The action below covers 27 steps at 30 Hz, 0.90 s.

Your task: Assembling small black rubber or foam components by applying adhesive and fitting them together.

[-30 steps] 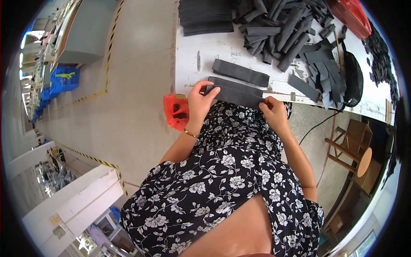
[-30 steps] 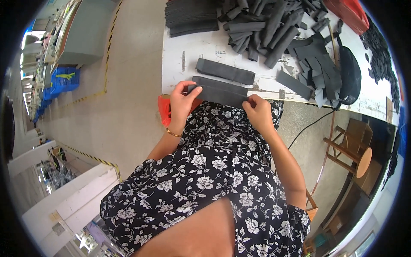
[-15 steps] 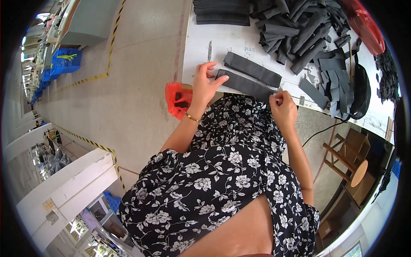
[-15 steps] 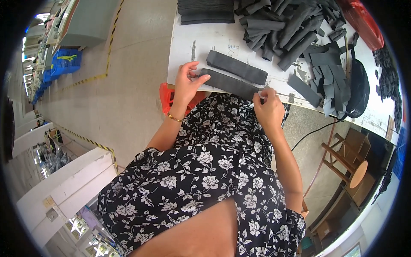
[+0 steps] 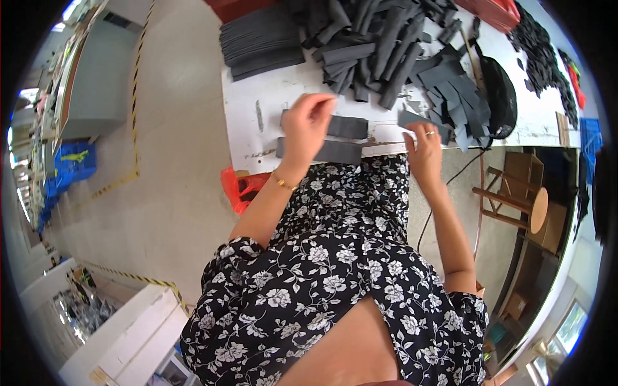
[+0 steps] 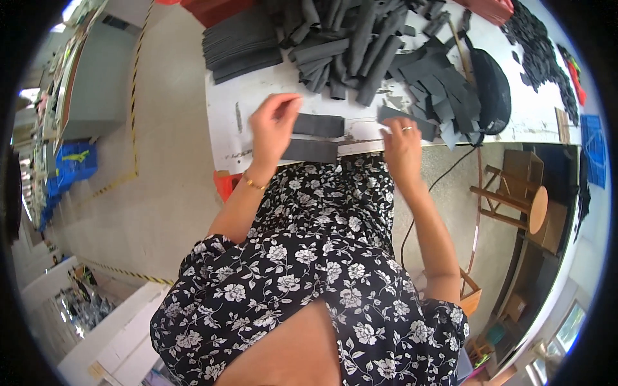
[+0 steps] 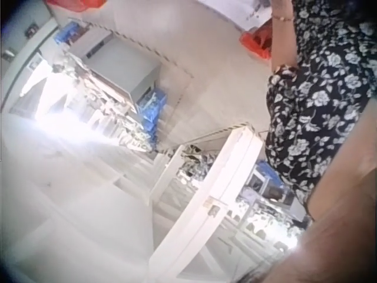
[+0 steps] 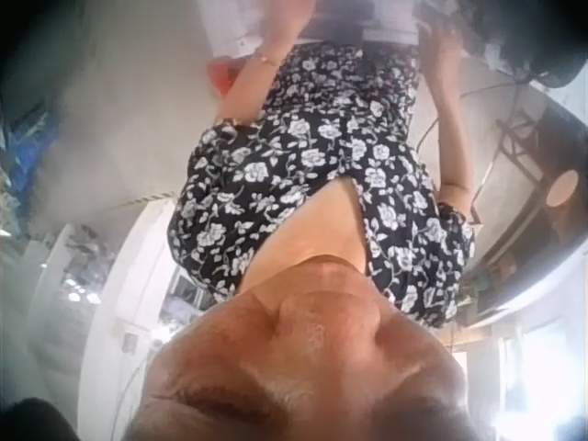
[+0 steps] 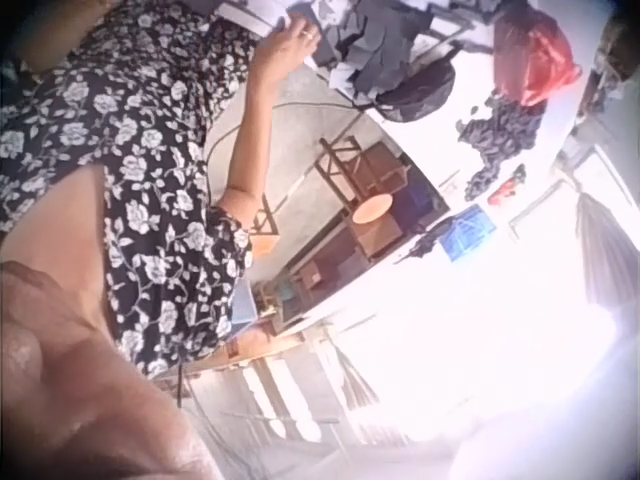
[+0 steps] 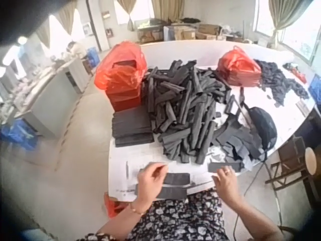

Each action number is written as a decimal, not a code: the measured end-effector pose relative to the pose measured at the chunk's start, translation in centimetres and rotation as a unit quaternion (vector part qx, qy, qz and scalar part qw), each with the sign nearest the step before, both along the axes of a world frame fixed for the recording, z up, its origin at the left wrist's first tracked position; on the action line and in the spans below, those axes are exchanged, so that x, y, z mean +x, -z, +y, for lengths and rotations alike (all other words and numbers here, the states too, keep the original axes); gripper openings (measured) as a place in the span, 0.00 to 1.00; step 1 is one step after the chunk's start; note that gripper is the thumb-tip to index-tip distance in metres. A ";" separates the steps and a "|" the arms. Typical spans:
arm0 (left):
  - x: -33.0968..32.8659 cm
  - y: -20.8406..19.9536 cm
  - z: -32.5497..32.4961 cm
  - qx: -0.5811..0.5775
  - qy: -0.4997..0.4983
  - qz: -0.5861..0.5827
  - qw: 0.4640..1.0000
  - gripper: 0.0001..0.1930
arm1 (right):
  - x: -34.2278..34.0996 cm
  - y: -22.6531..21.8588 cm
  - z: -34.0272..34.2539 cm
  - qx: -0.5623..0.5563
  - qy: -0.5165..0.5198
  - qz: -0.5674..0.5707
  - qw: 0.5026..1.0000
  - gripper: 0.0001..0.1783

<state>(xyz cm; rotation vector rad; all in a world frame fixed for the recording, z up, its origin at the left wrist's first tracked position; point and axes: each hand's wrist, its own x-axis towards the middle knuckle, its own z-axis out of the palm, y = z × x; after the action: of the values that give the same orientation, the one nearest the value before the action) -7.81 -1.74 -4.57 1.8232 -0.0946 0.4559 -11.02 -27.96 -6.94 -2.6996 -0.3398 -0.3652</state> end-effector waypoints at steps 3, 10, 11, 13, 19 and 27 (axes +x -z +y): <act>5.1 1.0 -6.9 0.045 0.107 -0.008 0.993 0.12 | 1.3 0.3 -4.5 -0.098 0.040 0.018 0.994 0.19; 10.0 5.1 -12.3 0.292 0.027 0.032 0.955 0.16 | 1.4 2.4 -6.6 -0.303 -0.188 -0.065 0.932 0.16; 9.8 4.9 -12.0 0.253 0.036 0.042 0.966 0.14 | 1.4 2.6 -6.8 -0.301 -0.182 -0.065 0.934 0.16; 9.5 4.6 -11.0 0.216 0.037 0.012 0.976 0.10 | 1.6 2.7 -6.8 -0.295 -0.186 -0.043 0.936 0.14; 5.0 -1.6 -8.1 -0.296 0.176 0.207 0.916 0.14 | 2.9 1.3 -6.5 0.053 0.005 -0.055 0.997 0.09; 3.6 -1.8 -6.2 -0.501 0.170 0.183 0.829 0.14 | 2.0 -6.0 0.8 0.332 -0.009 -0.011 0.943 0.20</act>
<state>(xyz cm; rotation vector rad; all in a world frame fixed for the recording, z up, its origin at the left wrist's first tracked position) -4.23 -7.97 -2.78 0.7863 0.0811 -0.1252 -8.98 -27.13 -0.95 -2.0297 -0.1966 -0.4157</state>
